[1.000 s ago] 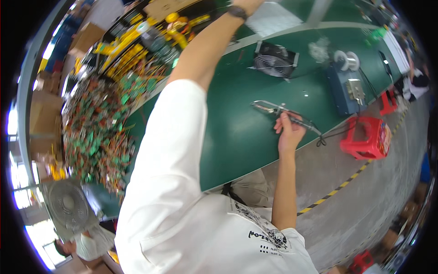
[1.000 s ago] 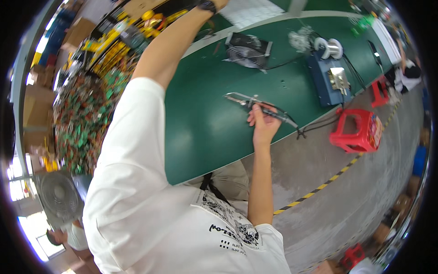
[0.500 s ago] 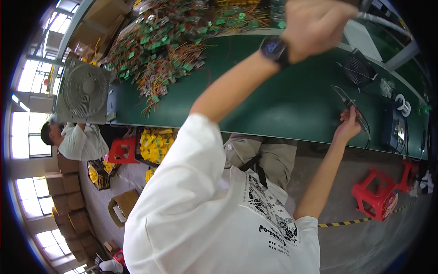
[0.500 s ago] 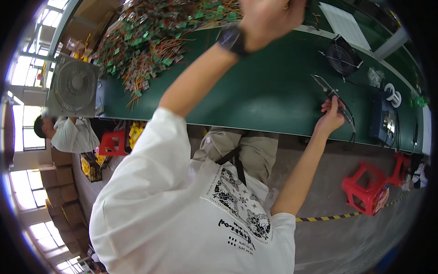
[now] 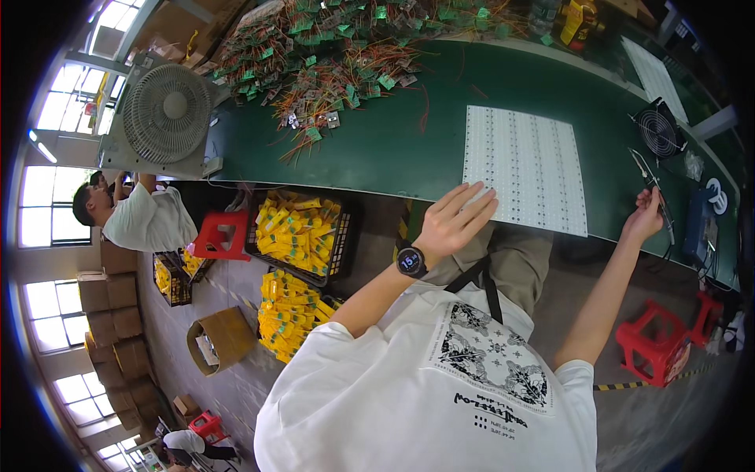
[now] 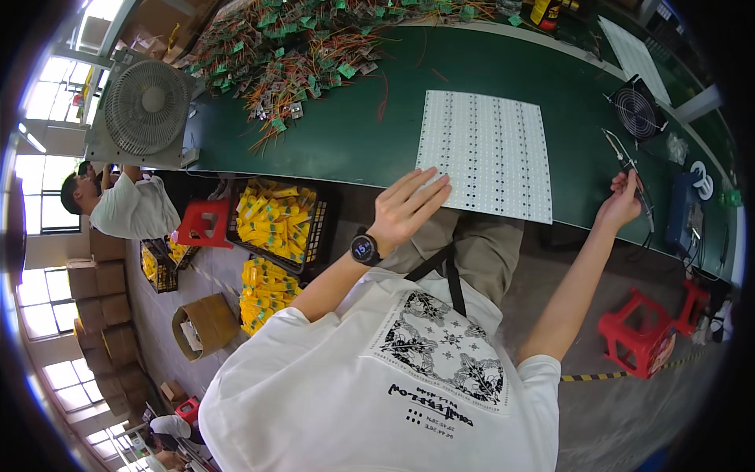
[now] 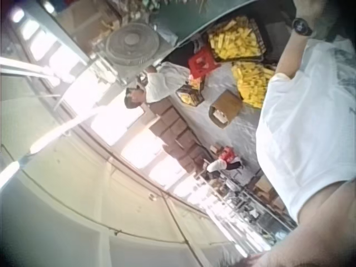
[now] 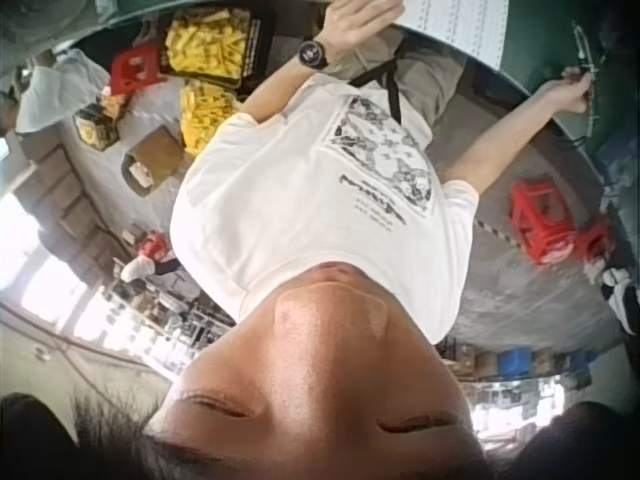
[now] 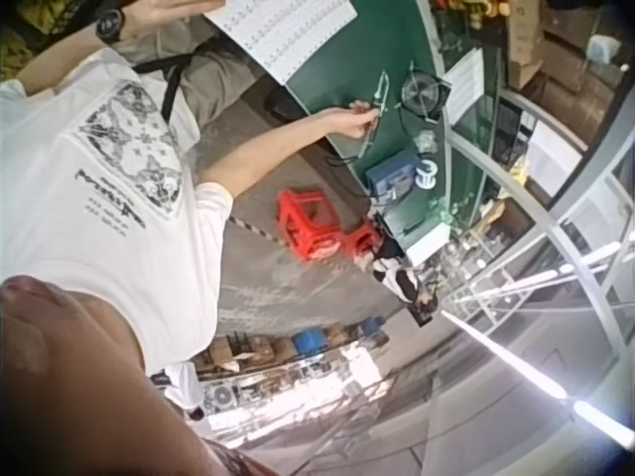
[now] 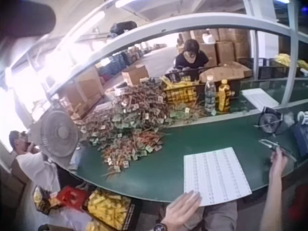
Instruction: The person solders wires from small circuit boards onto an LED panel using a soldering tool, sets the completed assembly onto a pile, and then places a new LED panel on the table to solder more circuit board wires onto it.
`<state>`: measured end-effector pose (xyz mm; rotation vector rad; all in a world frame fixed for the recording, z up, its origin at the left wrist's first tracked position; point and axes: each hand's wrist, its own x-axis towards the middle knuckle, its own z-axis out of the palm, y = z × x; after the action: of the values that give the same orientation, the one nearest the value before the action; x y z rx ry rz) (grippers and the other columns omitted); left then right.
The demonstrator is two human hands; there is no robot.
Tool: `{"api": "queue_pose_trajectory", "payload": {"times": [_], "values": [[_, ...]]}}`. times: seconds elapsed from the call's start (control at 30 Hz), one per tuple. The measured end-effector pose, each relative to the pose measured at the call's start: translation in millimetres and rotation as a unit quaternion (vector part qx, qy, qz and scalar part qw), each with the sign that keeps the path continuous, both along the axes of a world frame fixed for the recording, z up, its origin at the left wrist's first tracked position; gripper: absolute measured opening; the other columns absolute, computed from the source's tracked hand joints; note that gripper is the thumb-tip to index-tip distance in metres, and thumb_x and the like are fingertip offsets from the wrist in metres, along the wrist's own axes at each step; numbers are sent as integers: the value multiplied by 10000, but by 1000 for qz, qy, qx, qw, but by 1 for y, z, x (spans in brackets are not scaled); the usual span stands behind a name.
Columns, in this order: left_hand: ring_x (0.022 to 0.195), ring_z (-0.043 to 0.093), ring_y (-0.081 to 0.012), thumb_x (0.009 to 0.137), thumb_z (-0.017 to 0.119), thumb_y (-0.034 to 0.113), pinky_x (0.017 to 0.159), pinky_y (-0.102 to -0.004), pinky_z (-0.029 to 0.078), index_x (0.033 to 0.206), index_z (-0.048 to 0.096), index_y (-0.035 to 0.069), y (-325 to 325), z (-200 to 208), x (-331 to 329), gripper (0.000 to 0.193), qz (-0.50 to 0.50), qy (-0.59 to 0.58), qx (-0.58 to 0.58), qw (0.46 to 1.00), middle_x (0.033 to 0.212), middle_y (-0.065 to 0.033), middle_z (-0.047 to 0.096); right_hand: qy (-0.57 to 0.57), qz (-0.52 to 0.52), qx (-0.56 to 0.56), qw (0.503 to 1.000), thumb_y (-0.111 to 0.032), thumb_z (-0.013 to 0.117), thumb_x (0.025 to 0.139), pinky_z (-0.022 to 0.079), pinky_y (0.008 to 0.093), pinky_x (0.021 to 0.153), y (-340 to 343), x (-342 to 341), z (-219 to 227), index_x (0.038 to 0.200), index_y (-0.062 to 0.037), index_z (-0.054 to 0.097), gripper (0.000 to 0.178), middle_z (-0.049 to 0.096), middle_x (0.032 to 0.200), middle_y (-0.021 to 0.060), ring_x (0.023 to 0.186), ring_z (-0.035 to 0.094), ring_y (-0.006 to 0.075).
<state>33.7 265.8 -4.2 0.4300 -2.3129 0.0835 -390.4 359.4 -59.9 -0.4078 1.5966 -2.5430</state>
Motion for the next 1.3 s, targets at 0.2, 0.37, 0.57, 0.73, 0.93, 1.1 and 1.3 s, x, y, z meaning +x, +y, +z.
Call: {"api": "queue_pose_trajectory", "payload": {"times": [0.2,0.37,0.57,0.73,0.93,1.1,1.3], "values": [[1152,524,-293,761,710,285,936,-434,452,1045,615,23,3,-20,-15,398,-25,-28,208,977,1190,-122,572,-4,-6,25,1000,-103,670,853,410,196,509,5,-7,-4,927,25,619,157,643,741,85,599,581,116],[1265,397,-373,853,599,260,1043,-507,319,1228,540,27,-10,-24,-43,445,110,-54,201,972,1330,-189,460,9,-14,59,998,-127,695,837,437,203,534,6,-7,-3,888,3,630,154,650,740,78,610,589,118],[1313,340,-368,871,573,262,1091,-518,241,1301,497,48,-16,-30,-54,486,128,-44,271,953,1380,-209,406,20,-15,64,998,-115,687,839,403,190,476,-1,-3,-3,878,8,620,146,650,720,84,556,575,105],[1330,340,-320,800,559,78,1110,-533,188,1292,510,51,-45,-14,-40,495,106,-153,210,960,1391,-204,394,6,-22,51,998,-109,677,843,412,205,488,0,1,1,881,11,618,138,643,722,83,565,576,119],[1306,383,-308,862,517,116,1094,-457,278,1311,496,71,-63,-43,-52,452,52,-88,203,974,1384,-198,416,3,-27,50,998,-88,671,842,418,209,491,-1,4,3,905,18,618,133,638,729,89,575,577,129],[1296,396,-314,885,512,159,1085,-466,289,1316,494,86,-63,-40,-55,438,82,-112,192,971,1378,-180,432,3,-46,55,997,-77,665,844,413,219,502,-5,8,4,909,20,617,126,641,726,93,574,576,134],[1177,466,-321,860,570,233,1001,-462,340,1273,547,114,-62,-40,-62,431,91,-91,188,974,1319,-161,476,-3,-51,52,997,-61,653,848,413,235,531,-3,7,6,911,28,610,118,640,728,100,583,570,143]]}}
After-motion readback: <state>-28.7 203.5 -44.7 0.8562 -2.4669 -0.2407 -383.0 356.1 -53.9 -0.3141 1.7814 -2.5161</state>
